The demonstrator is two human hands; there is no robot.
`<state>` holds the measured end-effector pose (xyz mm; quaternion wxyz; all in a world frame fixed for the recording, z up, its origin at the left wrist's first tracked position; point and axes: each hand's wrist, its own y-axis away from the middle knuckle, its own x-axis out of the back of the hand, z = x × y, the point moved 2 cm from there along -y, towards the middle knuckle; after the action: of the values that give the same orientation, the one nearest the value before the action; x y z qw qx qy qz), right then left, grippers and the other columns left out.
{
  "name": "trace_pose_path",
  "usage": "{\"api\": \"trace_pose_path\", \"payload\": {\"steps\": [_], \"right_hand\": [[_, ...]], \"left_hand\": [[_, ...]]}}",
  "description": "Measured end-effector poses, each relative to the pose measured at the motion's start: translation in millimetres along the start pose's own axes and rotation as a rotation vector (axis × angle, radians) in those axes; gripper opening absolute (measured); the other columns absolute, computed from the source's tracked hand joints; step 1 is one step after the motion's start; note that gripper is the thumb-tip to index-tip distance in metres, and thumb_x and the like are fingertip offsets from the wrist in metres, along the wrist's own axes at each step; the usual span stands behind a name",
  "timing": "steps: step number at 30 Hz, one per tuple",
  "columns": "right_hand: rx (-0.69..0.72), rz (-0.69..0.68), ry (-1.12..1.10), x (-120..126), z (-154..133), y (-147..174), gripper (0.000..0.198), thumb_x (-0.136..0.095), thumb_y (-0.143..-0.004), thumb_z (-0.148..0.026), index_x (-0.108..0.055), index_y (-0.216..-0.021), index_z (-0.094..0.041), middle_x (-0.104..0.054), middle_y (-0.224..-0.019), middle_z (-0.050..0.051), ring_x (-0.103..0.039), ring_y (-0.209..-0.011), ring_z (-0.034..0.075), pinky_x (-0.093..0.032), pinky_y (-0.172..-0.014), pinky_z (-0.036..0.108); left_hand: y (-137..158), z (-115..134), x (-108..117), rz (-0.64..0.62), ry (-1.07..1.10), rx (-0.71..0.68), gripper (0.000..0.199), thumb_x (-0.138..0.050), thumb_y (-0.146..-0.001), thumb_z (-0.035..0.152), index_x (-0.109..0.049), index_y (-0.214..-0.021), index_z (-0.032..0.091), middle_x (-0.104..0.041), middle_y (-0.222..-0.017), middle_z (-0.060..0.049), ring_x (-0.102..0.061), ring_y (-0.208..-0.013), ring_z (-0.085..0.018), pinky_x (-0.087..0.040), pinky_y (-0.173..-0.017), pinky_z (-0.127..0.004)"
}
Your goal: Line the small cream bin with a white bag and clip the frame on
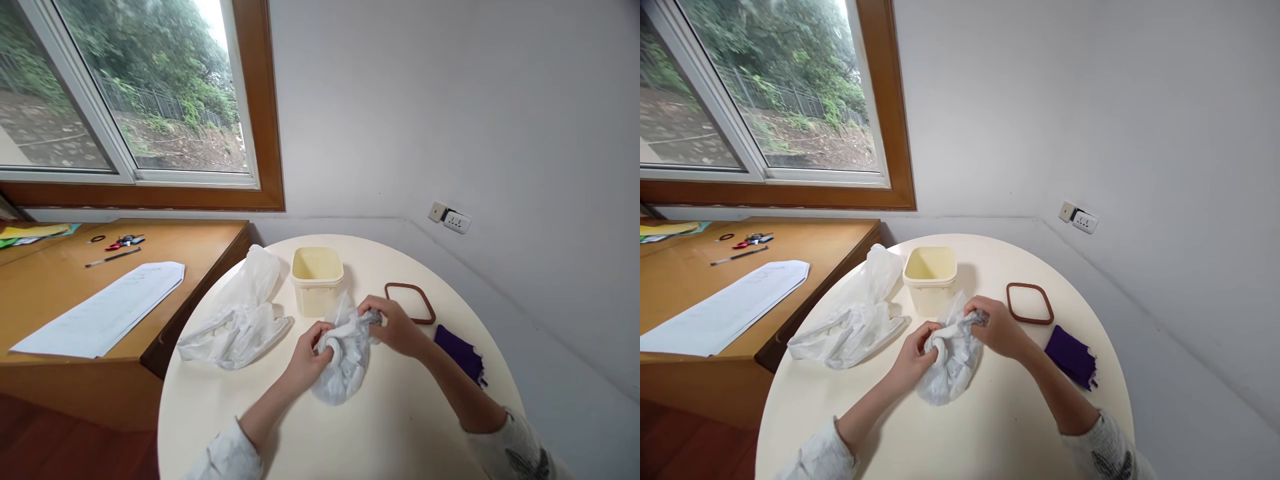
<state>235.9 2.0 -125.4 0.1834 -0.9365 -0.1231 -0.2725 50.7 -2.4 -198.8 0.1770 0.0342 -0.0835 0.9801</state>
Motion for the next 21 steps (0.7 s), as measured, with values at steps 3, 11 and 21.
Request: {"api": "trace_pose_path", "payload": {"steps": [3, 11, 21], "right_hand": [[-0.024, 0.152, 0.012, 19, -5, -4, 0.017, -0.047, -0.062, -0.008, -0.054, -0.072, -0.02, -0.053, -0.07, -0.002, -0.044, -0.063, 0.011, -0.035, -0.059, 0.023], [0.135, 0.286, 0.095, 30, -16, -8, 0.023, -0.044, -0.063, -0.004, -0.056, -0.073, -0.021, -0.054, -0.078, 0.0, -0.046, -0.07, 0.013, -0.037, -0.064, 0.026], [0.308, 0.511, 0.143, 50, -32, -23, 0.032, -0.045, -0.067, -0.005, -0.062, -0.085, -0.024, -0.051, -0.101, 0.004, -0.051, -0.097, 0.017, -0.042, -0.083, 0.032]], "left_hand": [[-1, -1, 4, 0.024, 0.016, 0.027, 0.018, -0.049, -0.067, 0.008, -0.053, -0.083, 0.016, -0.051, -0.075, 0.001, -0.046, -0.071, -0.013, -0.034, -0.065, -0.022], [0, 6, 10, -0.023, 0.033, -0.043, 0.017, -0.051, -0.08, 0.028, -0.06, -0.085, 0.015, -0.056, -0.082, -0.003, -0.05, -0.078, -0.017, -0.037, -0.069, -0.025], [-22, 47, 25, 0.026, 0.037, -0.071, 0.025, -0.051, -0.081, 0.038, -0.058, -0.076, 0.015, -0.059, -0.072, -0.002, -0.051, -0.069, -0.013, -0.038, -0.065, -0.024]]}}
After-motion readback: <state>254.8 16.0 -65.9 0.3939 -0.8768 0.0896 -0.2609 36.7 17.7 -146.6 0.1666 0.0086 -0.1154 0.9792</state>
